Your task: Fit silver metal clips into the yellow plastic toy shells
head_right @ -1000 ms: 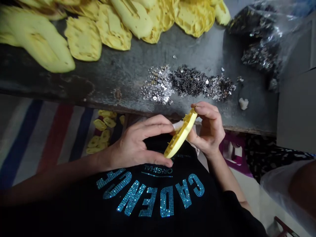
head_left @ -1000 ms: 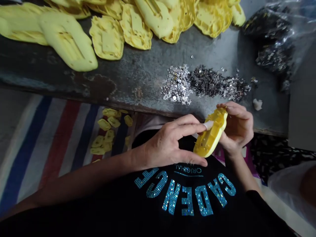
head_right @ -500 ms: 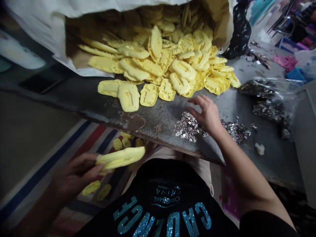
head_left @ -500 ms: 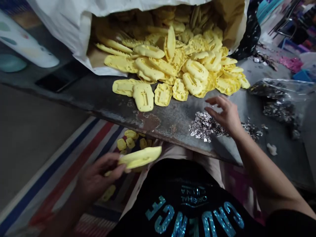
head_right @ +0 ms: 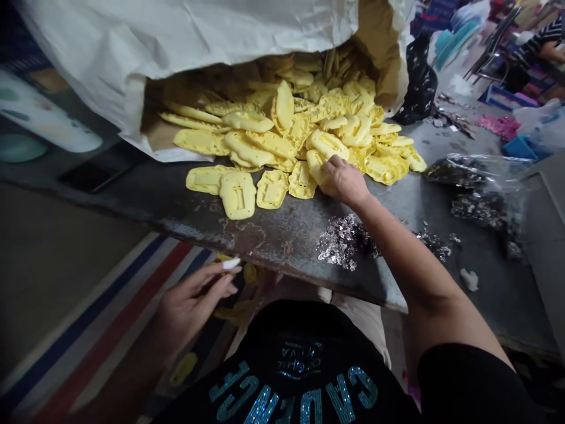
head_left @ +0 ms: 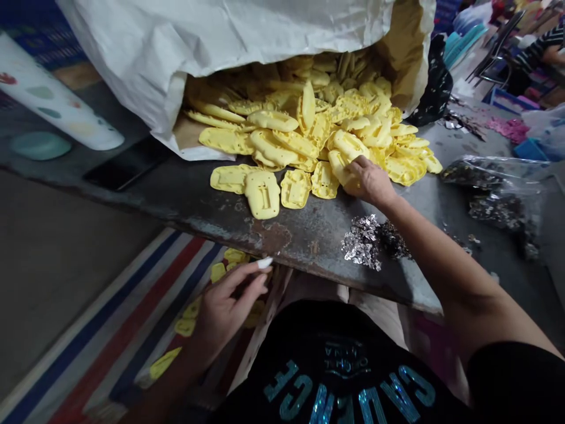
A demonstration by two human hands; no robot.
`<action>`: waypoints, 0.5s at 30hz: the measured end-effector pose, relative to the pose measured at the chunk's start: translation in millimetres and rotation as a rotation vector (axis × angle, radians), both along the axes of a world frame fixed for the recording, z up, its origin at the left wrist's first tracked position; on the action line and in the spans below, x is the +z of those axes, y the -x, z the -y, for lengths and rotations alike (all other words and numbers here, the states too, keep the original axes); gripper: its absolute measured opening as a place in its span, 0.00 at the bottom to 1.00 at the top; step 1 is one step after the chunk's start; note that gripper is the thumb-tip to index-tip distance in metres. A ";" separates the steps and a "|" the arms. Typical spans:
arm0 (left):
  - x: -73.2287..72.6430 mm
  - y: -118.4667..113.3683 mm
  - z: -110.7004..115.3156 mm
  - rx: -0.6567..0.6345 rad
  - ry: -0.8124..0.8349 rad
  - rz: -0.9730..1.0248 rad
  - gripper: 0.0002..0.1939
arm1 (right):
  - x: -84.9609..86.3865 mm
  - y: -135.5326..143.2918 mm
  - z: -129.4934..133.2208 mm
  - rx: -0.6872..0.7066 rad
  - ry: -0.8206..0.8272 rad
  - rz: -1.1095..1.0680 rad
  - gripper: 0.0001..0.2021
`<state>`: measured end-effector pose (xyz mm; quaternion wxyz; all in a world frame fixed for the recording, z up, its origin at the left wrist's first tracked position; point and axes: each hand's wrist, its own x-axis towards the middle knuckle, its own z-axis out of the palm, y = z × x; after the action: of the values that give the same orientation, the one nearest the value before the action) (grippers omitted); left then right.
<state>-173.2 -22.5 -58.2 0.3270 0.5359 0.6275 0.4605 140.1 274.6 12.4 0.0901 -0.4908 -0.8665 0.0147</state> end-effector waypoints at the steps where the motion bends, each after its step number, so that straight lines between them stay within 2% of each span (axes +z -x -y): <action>1: 5.9 -15.3 -10.6 -0.036 -0.003 0.059 0.12 | 3.2 -3.1 -1.3 -0.004 0.013 -0.032 0.22; 3: 18.3 -47.7 -39.3 -0.117 0.006 0.183 0.16 | 8.8 -9.5 -1.3 -0.003 0.035 -0.094 0.25; 6: 32.6 -95.9 -96.2 -0.200 0.016 0.362 0.32 | 9.9 -15.3 9.4 0.052 0.087 -0.276 0.25; 8: 36.0 -121.0 -134.7 -0.205 0.036 0.443 0.33 | 3.6 -14.1 22.3 0.122 0.128 -0.417 0.24; 10: 35.3 -135.3 -166.0 -0.158 0.049 0.484 0.27 | -6.1 -8.8 35.4 0.179 0.151 -0.473 0.23; 12: 35.2 -139.0 -185.0 -0.073 0.059 0.491 0.21 | -14.4 -2.0 45.9 0.216 0.177 -0.460 0.22; 15: 46.1 -137.7 -185.7 -0.006 0.101 0.474 0.20 | -14.9 1.8 62.0 0.233 0.223 -0.463 0.21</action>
<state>-35.5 163.2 -12.1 0.4929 0.3975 0.5541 0.5404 138.3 212.6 -2.5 0.2286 -0.3784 -0.8664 0.2321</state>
